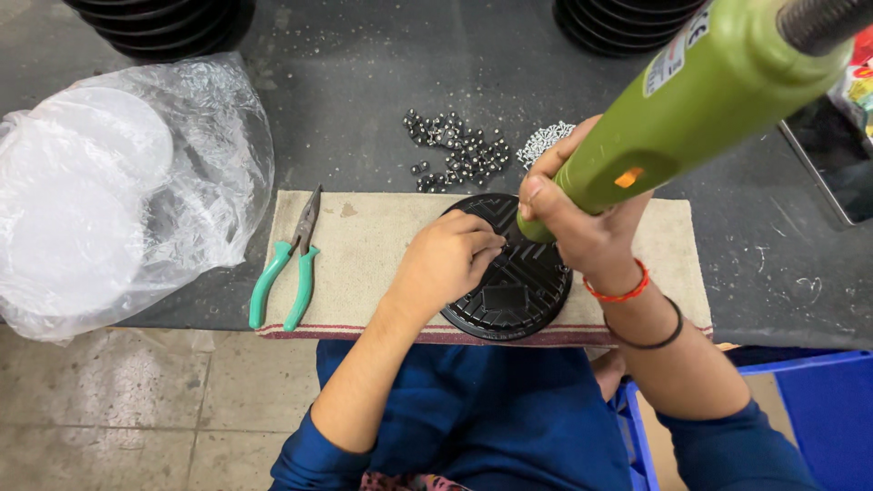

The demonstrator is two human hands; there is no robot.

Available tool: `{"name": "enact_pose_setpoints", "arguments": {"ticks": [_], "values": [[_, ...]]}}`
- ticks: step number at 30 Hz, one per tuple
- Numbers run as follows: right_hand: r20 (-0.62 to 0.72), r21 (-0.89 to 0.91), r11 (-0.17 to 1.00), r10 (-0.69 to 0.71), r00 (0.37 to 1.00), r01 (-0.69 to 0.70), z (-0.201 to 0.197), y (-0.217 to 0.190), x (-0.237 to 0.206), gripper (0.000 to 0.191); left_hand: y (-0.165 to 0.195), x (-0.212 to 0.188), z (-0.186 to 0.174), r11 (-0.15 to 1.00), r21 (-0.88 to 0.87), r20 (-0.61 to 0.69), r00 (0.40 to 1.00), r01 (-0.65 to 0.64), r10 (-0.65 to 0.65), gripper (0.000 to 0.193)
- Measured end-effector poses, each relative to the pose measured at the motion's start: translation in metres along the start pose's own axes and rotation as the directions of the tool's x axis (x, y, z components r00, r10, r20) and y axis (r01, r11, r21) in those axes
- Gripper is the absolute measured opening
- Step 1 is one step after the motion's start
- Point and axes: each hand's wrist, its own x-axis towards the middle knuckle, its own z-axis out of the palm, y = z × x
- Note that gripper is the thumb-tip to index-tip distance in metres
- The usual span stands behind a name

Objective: The person uses a green electric screwdriver to drive screws into a black round plastic light fixture housing, picks small screws from the table, fits a white diffuser disc into the housing, and stacks finished fixtures with others on the workbench.

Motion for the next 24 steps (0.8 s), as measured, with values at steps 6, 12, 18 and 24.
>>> {"name": "enact_pose_setpoints", "arguments": {"ticks": [6,12,18,24], "values": [[0.037,0.245,0.969,0.011,0.999,-0.020,-0.013,-0.001,0.007,0.031,-0.004,-0.004,0.002,0.992,-0.124,-0.084,0.996,-0.006,-0.004,0.013],[-0.002,0.345,0.939,0.022,1.000,-0.019,-0.007,0.001,0.002,0.031,0.000,-0.016,0.004,0.998,-0.018,-0.396,0.916,0.067,-0.069,0.020],[0.008,0.309,0.951,-0.004,1.000,0.001,0.000,0.007,0.002,0.030,-0.006,-0.017,0.007,0.979,-0.037,-0.339,0.919,0.203,-0.203,0.022],[0.006,0.297,0.955,0.004,1.000,-0.006,-0.001,0.007,0.000,0.029,-0.004,-0.018,0.007,0.973,-0.014,-0.352,0.909,0.231,-0.221,0.021]]}}
